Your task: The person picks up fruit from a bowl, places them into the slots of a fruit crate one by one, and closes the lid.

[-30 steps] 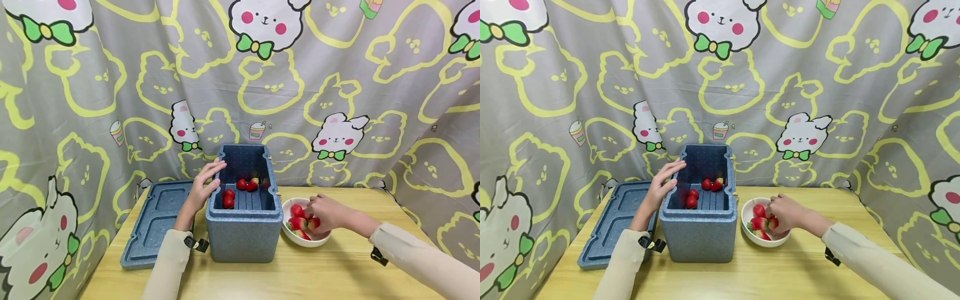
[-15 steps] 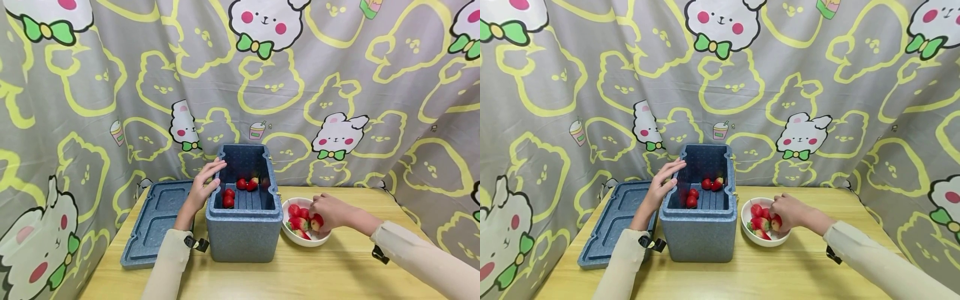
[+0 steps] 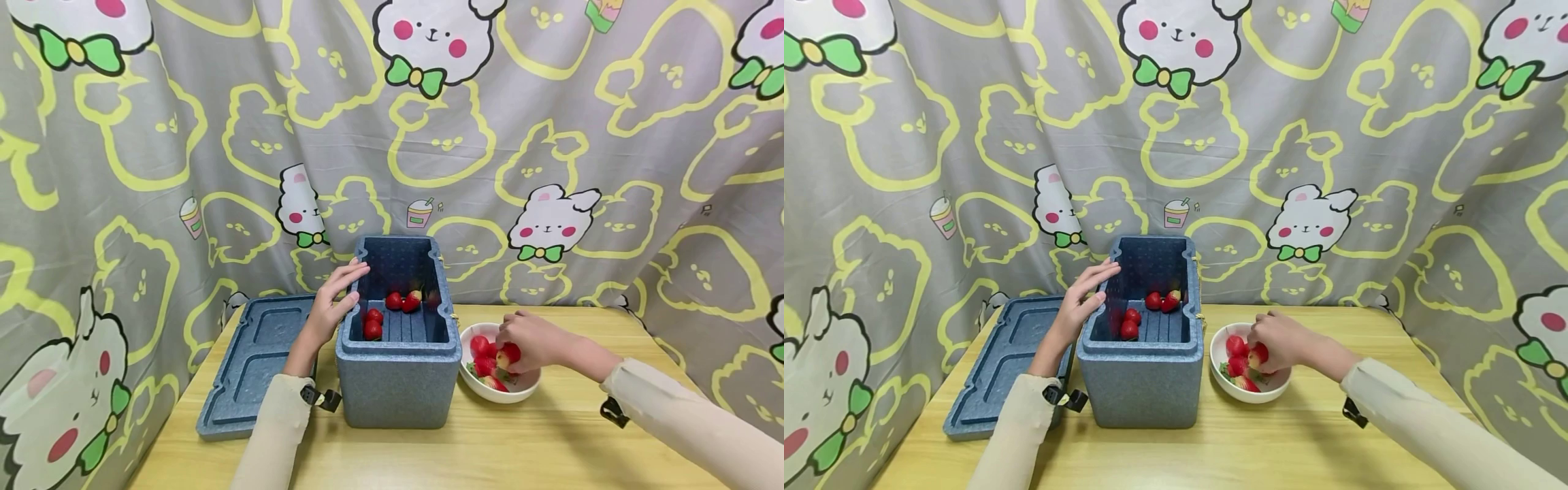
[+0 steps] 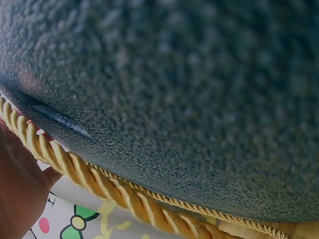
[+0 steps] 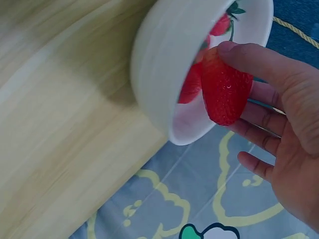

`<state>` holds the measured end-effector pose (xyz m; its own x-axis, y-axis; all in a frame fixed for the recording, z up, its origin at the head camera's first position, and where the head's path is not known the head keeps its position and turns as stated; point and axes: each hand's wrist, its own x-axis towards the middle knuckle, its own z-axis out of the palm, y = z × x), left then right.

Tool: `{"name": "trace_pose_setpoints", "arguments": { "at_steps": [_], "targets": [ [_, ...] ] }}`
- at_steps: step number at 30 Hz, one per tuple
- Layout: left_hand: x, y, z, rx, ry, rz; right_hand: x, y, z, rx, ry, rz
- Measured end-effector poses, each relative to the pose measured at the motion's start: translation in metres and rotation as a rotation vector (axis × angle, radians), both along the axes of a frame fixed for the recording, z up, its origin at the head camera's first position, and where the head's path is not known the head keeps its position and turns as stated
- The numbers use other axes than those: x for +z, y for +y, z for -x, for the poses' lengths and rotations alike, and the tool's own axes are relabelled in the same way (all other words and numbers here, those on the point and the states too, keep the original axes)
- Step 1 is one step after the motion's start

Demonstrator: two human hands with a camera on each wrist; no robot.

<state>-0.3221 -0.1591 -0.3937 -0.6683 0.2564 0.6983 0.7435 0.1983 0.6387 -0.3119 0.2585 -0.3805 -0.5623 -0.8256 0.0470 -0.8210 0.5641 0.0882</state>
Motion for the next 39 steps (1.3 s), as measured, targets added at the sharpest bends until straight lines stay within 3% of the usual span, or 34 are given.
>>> {"name": "trace_pose_setpoints", "arguments": {
  "at_steps": [12,29,39],
  "targets": [
    [0.001,0.0,-0.001,0.005,-0.002,0.001,0.016,-0.011,-0.001,0.028,0.112,0.103],
    [0.001,0.0,-0.002,0.007,-0.004,0.008,0.05,-0.015,0.005,-0.017,0.268,0.298],
    [0.0,0.0,-0.002,0.009,0.003,0.003,0.08,-0.026,0.004,-0.041,0.274,0.46]
  ]
}}
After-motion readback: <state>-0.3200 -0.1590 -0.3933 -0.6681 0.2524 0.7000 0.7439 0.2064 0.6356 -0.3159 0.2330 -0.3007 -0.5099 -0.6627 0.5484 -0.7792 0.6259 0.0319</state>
